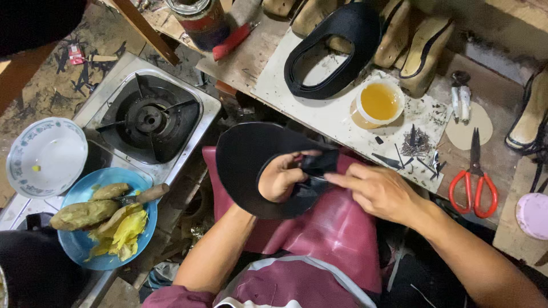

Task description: The person repeatedly applies a yellow adhesive from a small container to the edges of a black shoe upper and presses the edges together by hand. The person handles multiple shoe uppers, placing some on the workbench and continuing to work on others.

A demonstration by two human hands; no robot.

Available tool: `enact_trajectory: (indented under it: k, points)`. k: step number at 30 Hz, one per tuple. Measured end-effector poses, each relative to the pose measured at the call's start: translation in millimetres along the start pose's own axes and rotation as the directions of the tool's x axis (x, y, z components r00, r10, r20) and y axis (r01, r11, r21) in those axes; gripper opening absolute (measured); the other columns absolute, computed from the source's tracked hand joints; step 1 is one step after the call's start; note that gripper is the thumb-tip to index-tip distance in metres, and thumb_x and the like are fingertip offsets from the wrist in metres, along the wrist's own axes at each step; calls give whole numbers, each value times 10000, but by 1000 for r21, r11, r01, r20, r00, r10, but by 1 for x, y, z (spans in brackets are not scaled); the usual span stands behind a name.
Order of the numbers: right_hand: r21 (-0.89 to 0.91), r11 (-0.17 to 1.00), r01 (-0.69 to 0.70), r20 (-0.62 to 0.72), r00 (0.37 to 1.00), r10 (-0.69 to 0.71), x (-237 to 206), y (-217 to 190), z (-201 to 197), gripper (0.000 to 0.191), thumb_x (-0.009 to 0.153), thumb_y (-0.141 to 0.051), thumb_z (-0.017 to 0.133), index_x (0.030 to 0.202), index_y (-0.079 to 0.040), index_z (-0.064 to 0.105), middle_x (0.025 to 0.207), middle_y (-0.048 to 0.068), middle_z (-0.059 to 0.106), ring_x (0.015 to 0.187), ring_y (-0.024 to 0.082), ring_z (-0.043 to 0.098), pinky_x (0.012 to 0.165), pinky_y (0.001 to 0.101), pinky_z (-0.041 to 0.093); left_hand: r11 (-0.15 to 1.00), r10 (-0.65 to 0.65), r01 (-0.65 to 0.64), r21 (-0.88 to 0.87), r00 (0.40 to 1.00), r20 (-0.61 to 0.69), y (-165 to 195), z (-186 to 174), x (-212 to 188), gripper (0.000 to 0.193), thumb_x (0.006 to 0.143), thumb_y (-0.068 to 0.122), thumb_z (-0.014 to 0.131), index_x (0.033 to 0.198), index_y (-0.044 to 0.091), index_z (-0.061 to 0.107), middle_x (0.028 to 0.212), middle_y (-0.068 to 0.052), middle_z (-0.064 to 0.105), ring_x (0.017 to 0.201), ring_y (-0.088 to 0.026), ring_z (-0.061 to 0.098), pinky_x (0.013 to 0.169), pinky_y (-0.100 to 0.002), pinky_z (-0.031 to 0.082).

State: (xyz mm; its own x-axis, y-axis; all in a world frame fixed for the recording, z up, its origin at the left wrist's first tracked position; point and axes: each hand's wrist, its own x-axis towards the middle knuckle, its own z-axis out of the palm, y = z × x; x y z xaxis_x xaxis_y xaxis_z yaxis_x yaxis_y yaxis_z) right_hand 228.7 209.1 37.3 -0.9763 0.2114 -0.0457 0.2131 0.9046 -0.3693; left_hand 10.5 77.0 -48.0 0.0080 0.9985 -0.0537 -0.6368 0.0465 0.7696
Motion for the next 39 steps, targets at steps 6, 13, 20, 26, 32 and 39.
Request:
enact_trajectory:
  k: [6, 13, 20, 26, 32, 39]
  points:
    - [73, 989, -132, -274, 950, 147, -5, 32, -22, 338, 858, -96, 686, 1184, -139, 763, 1055, 42, 673, 917, 220, 688, 816, 349, 565, 976, 165, -148, 159, 981, -101, 7, -9, -8, 593, 818, -70, 536, 1409, -57, 497, 1287, -118, 629, 1169, -155, 609, 1035, -286, 467]
    - [-239, 909, -341, -497, 847, 187, 29, 66, -35, 589, 701, -410, 874, 1159, -54, 777, 1521, 238, 476, 1369, 462, 415, 1078, 532, 353, 962, 121, -69, 266, 975, -185, -12, 0, -14, 633, 823, -46, 563, 1453, -42, 503, 1246, -65, 616, 1084, -128, 573, 958, -254, 452]
    - [-74, 938, -338, -562, 792, 240, 18, 78, -18, 251, 842, -305, 857, 928, -84, 775, 1547, 178, 508, 1513, 418, 383, 1254, 497, 341, 989, 139, -123, 81, 956, -257, -7, -11, -21, 579, 830, -57, 540, 1407, -51, 490, 1242, -109, 635, 1121, -185, 601, 977, -298, 465]
    - [281, 959, 24, -415, 904, 99, 7, 14, 10, 285, 766, -99, 741, 1051, -98, 764, 1527, 224, 470, 1461, 414, 407, 1195, 504, 343, 973, 168, -140, 182, 975, -148, -16, -4, -12, 562, 870, -37, 498, 1431, -33, 497, 1318, -82, 616, 1229, -170, 568, 1072, -280, 422]
    - [-94, 995, -46, -285, 958, 17, 15, -13, 40, 530, 668, -2, 695, 1159, -174, 795, 1390, 287, 491, 1414, 498, 333, 1123, 573, 319, 809, 295, -250, 533, 955, -1, -28, 6, -1, 194, 997, -12, 546, 1187, -16, 588, 1152, -73, 553, 1063, -186, 533, 978, -313, 449]
    - [349, 936, 35, -36, 999, -24, 10, -1, 43, 523, 658, 58, 603, 1130, -82, 782, 1462, 313, 471, 1396, 446, 425, 1147, 497, 349, 849, 354, -329, 413, 935, 16, -6, 15, -9, 410, 903, 61, 518, 1311, 39, 563, 1217, -45, 563, 1147, -168, 552, 1036, -304, 446]
